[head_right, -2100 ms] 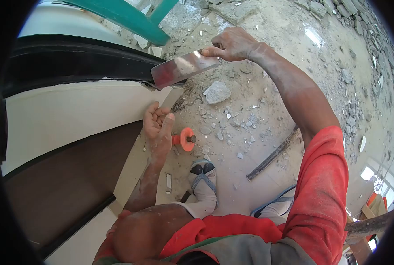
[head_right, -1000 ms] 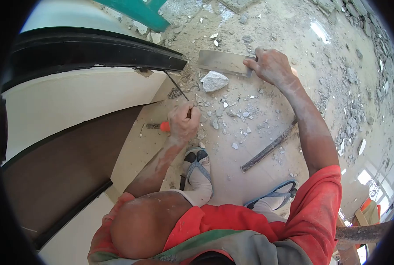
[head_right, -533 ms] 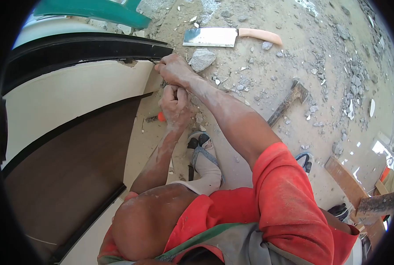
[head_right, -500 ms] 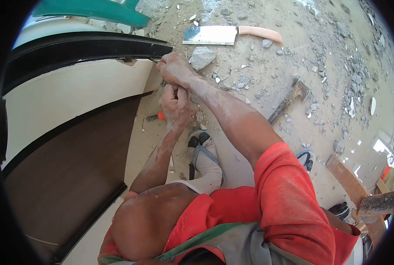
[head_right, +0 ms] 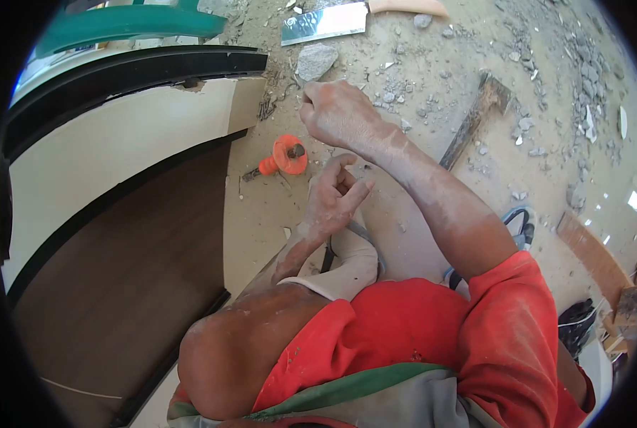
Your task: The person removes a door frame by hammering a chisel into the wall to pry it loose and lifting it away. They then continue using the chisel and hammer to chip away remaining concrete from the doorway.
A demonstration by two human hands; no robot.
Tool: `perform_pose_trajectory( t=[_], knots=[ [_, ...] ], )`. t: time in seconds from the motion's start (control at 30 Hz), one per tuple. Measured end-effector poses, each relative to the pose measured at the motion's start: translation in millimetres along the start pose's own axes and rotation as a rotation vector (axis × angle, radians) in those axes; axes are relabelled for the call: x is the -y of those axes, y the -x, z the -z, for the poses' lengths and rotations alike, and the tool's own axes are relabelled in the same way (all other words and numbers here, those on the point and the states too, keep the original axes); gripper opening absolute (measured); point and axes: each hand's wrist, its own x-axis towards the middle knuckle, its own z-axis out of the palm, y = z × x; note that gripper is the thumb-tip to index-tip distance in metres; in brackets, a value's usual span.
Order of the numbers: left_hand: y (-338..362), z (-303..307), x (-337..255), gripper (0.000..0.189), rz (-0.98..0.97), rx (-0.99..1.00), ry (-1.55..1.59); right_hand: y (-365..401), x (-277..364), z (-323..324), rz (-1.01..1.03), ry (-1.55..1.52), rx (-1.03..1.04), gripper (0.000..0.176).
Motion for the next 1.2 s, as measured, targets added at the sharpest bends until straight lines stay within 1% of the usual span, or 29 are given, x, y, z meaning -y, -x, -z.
perform_pose_trajectory(
  t=[0.03, 0.13, 0.2, 0.23, 0.27, 0.33, 0.37, 0.47, 0.5, 0.57, 0.67, 0.77, 0.87, 0.97, 1.07, 1.2],
  knots=[
    [-4, 8, -10, 0.029, 0.012, 0.01, -0.029, -1, 1, 1, -0.004, -0.011, -0.023, 0.025],
    [-18, 33, -5, 0.031, -0.125, -0.167, -0.123, -10, 16, -14, 0.105, -0.228, -0.133, 0.03],
    [-29, 44, 17, 0.033, -0.26, -0.258, -0.261, -27, 42, -33, 0.17, -0.429, -0.193, 0.032],
    [-32, 47, 28, 0.034, -0.328, -0.307, -0.327, -37, 59, -38, 0.123, -0.571, -0.203, 0.031],
    [-31, 47, 35, 0.035, -0.347, -0.311, -0.351, -46, 75, -42, 0.076, -0.711, -0.21, 0.029],
    [-25, 40, 43, 0.037, -0.389, -0.328, -0.395, -67, 92, -51, -0.036, -1.002, -0.024, 0.026],
    [-20, 37, 43, 0.038, -0.347, -0.271, -0.357, -75, 98, -52, -0.092, -1.14, 0.076, 0.025],
    [-1, 27, 50, 0.039, -0.311, -0.162, -0.346, -79, 109, -56, -0.302, -1.399, 0.13, 0.015],
    [5, 24, 53, 0.039, -0.313, -0.138, -0.361, -79, 113, -57, -0.325, -1.475, 0.143, 0.013],
    [14, 20, 60, 0.039, -0.321, -0.106, -0.388, -79, 118, -59, -0.373, -1.633, 0.165, 0.015],
    [20, 18, 65, 0.039, -0.329, -0.078, -0.412, -90, 128, -69, -0.511, -1.866, 0.092, 0.02],
    [21, 20, 65, 0.04, -0.334, -0.069, -0.43, -98, 133, -75, -0.624, -1.936, 0.009, 0.02],
    [23, 19, 66, 0.04, -0.339, -0.063, -0.438, -100, 135, -74, -0.639, -1.936, -0.052, 0.018],
    [23, 18, 66, 0.04, -0.342, -0.058, -0.44, -95, 130, -76, -0.551, -1.887, 0.016, 0.016],
    [25, 18, 67, 0.041, -0.34, -0.056, -0.44, -97, 138, -72, -0.621, -1.887, -0.068, 0.012],
    [22, 15, 68, 0.041, -0.348, -0.059, -0.431, -98, 140, -74, -0.63, -1.843, -0.097, 0.01]
  ],
)
